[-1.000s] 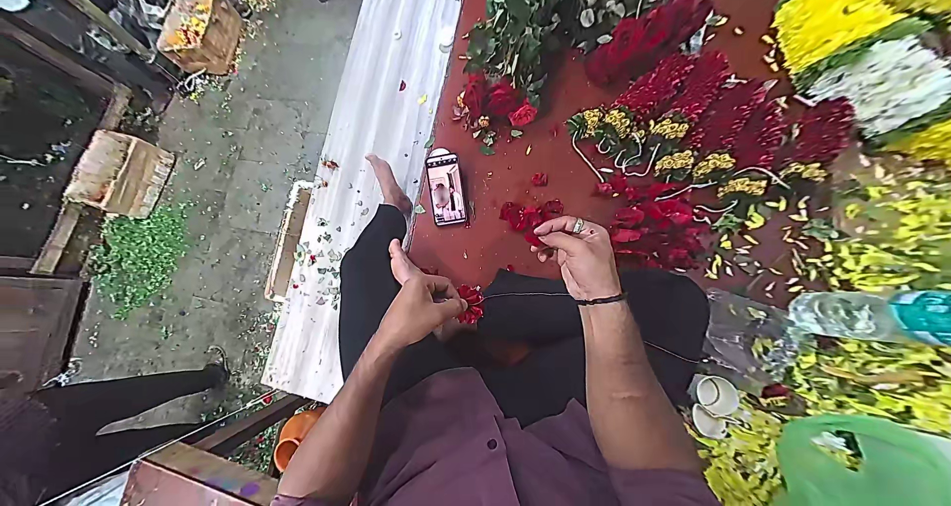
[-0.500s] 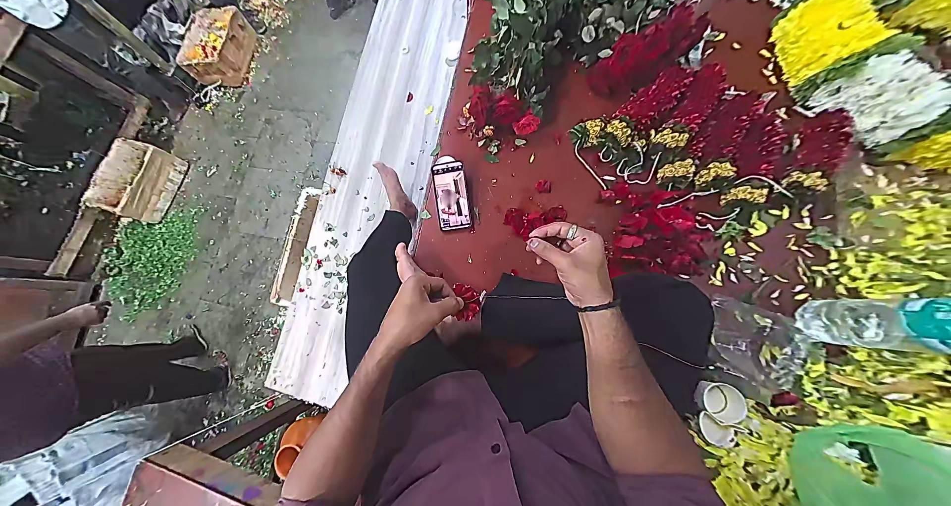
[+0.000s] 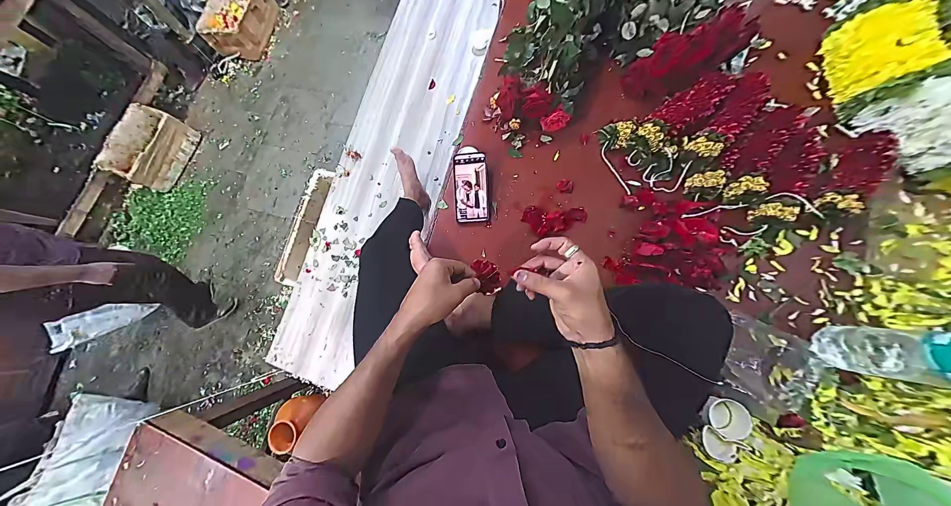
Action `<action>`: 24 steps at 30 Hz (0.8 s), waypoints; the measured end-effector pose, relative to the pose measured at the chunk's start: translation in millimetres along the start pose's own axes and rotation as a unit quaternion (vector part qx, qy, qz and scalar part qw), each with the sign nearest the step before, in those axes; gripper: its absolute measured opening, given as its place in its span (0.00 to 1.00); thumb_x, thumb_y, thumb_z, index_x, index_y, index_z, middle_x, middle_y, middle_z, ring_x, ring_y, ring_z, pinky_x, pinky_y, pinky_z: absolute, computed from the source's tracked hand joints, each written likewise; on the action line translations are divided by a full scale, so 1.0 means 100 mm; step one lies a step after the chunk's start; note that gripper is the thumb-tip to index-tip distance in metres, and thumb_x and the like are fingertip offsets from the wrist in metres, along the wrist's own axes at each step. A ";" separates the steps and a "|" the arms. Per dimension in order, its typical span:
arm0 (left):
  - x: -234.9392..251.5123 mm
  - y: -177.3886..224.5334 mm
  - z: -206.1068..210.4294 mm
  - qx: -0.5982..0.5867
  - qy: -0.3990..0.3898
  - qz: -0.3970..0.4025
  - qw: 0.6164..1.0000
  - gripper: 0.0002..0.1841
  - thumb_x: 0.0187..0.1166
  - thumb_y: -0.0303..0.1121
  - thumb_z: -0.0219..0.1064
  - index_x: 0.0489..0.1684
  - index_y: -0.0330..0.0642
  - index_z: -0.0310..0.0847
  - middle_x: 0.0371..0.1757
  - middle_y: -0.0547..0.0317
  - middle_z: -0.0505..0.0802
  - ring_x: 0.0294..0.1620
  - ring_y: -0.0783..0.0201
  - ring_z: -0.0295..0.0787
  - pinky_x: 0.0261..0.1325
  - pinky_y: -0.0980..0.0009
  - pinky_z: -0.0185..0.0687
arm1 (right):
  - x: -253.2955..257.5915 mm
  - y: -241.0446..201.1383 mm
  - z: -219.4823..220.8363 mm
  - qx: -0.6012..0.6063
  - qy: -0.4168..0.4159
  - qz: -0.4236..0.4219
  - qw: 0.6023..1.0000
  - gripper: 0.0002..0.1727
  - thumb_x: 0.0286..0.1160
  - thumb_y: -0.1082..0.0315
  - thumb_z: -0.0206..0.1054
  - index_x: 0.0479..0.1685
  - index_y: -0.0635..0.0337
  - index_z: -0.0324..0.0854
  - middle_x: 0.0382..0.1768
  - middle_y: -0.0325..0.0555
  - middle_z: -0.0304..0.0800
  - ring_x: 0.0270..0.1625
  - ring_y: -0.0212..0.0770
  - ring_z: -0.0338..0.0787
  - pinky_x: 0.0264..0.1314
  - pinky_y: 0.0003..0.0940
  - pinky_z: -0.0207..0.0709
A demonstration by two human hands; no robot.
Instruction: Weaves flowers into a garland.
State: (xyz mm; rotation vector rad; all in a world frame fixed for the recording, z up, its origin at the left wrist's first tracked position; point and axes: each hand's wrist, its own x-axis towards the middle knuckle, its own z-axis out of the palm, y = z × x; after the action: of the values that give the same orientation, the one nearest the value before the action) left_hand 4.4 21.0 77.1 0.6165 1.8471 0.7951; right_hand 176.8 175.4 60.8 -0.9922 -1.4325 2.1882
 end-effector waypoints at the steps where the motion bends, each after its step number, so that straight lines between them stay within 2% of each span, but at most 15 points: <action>1: 0.01 0.01 0.01 -0.001 -0.003 0.004 1.000 0.08 0.79 0.37 0.71 0.42 0.45 0.95 0.36 0.62 0.96 0.35 0.70 0.90 0.45 0.64 0.86 | -0.04 0.04 0.06 0.003 -0.008 0.015 1.000 0.29 0.55 0.80 0.80 0.61 0.63 0.77 0.31 0.53 0.93 0.26 0.42 0.90 0.27 0.33 0.84; 3: 0.03 0.04 0.04 -0.003 -0.013 0.009 1.000 0.08 0.77 0.36 0.73 0.43 0.46 0.95 0.39 0.63 0.97 0.40 0.70 0.93 0.49 0.62 0.90 | -0.07 0.13 0.15 -0.006 0.000 0.041 0.999 0.29 0.55 0.80 0.81 0.60 0.65 0.77 0.31 0.54 0.93 0.24 0.41 0.89 0.23 0.31 0.82; 6: 0.03 0.07 0.06 -0.007 -0.024 0.034 0.999 0.08 0.74 0.38 0.75 0.43 0.47 0.96 0.39 0.64 0.97 0.40 0.71 0.93 0.48 0.63 0.90 | -0.03 0.23 0.20 -0.039 0.033 0.061 0.997 0.30 0.53 0.80 0.84 0.59 0.64 0.78 0.29 0.51 0.93 0.21 0.38 0.87 0.18 0.28 0.78; 9: 0.04 0.03 0.07 -0.012 -0.024 0.059 0.998 0.10 0.76 0.43 0.77 0.41 0.48 0.96 0.37 0.66 0.97 0.39 0.72 0.93 0.48 0.64 0.91 | 0.01 0.26 0.17 -0.077 0.035 0.073 0.994 0.33 0.49 0.78 0.86 0.61 0.61 0.78 0.23 0.43 0.89 0.17 0.32 0.80 0.17 0.25 0.72; 11: 0.06 -0.02 0.08 -0.030 -0.023 0.071 0.997 0.08 0.76 0.40 0.78 0.38 0.46 0.96 0.35 0.65 0.97 0.37 0.71 0.93 0.46 0.65 0.91 | 0.02 0.29 0.13 -0.108 0.022 0.085 0.990 0.39 0.46 0.73 0.89 0.66 0.58 0.77 0.20 0.37 0.84 0.17 0.29 0.75 0.18 0.25 0.68; 13: 0.07 -0.05 0.07 -0.067 -0.036 0.068 0.995 0.06 0.75 0.35 0.78 0.37 0.41 0.95 0.33 0.61 0.96 0.35 0.69 0.92 0.45 0.64 0.90 | 0.03 0.32 0.06 -0.131 -0.014 0.109 0.985 0.45 0.45 0.67 0.91 0.72 0.57 0.74 0.23 0.36 0.81 0.21 0.30 0.75 0.23 0.26 0.71; 17: 0.08 -0.07 0.08 -0.081 -0.035 0.031 0.996 0.06 0.74 0.32 0.76 0.32 0.39 0.93 0.29 0.59 0.94 0.32 0.68 0.88 0.41 0.65 0.86 | 0.06 0.31 -0.05 -0.127 -0.085 0.126 0.980 0.53 0.44 0.64 0.93 0.81 0.53 0.69 0.32 0.41 0.84 0.31 0.36 0.83 0.39 0.34 0.85; 19: 0.08 -0.06 0.07 -0.064 -0.017 0.019 0.998 0.06 0.73 0.32 0.76 0.31 0.40 0.93 0.28 0.60 0.94 0.31 0.68 0.89 0.41 0.64 0.87 | 0.07 0.26 -0.09 -0.142 -0.103 0.086 0.981 0.49 0.44 0.61 0.92 0.78 0.51 0.75 0.36 0.41 0.84 0.36 0.37 0.84 0.40 0.34 0.83; 21: 0.08 -0.05 0.05 -0.043 0.000 0.012 0.999 0.07 0.73 0.33 0.76 0.29 0.40 0.93 0.27 0.60 0.94 0.30 0.68 0.89 0.39 0.63 0.86 | 0.10 0.26 -0.14 -0.206 -0.124 0.033 0.970 0.49 0.44 0.53 0.90 0.79 0.47 0.76 0.51 0.38 0.88 0.51 0.36 0.85 0.48 0.35 0.81; 22: 0.07 -0.05 0.04 -0.032 0.007 0.011 0.999 0.07 0.73 0.34 0.76 0.28 0.41 0.92 0.26 0.61 0.93 0.28 0.68 0.88 0.38 0.63 0.85 | 0.11 0.28 -0.17 -0.233 -0.147 0.013 0.961 0.51 0.46 0.51 0.89 0.82 0.45 0.73 0.62 0.37 0.88 0.63 0.36 0.85 0.60 0.38 0.81; 23: 0.07 -0.05 0.03 -0.026 0.012 0.010 1.000 0.07 0.73 0.34 0.76 0.27 0.41 0.92 0.25 0.61 0.92 0.27 0.68 0.87 0.36 0.64 0.84 | 0.13 0.31 -0.18 -0.239 -0.176 0.007 0.955 0.53 0.49 0.51 0.88 0.86 0.46 0.70 0.70 0.38 0.86 0.70 0.37 0.84 0.69 0.40 0.81; 24: 0.08 -0.04 0.02 -0.025 0.017 0.008 1.000 0.08 0.73 0.34 0.76 0.26 0.41 0.91 0.24 0.61 0.91 0.26 0.68 0.85 0.35 0.64 0.83 | 0.14 0.34 -0.19 -0.229 -0.194 0.008 0.954 0.53 0.52 0.53 0.88 0.87 0.48 0.69 0.70 0.40 0.86 0.68 0.37 0.87 0.71 0.40 0.83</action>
State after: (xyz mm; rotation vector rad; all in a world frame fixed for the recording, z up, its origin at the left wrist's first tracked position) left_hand 3.1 24.4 69.1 0.5900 1.8502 0.8648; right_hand 183.6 181.8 20.5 -0.7225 -2.1915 2.1925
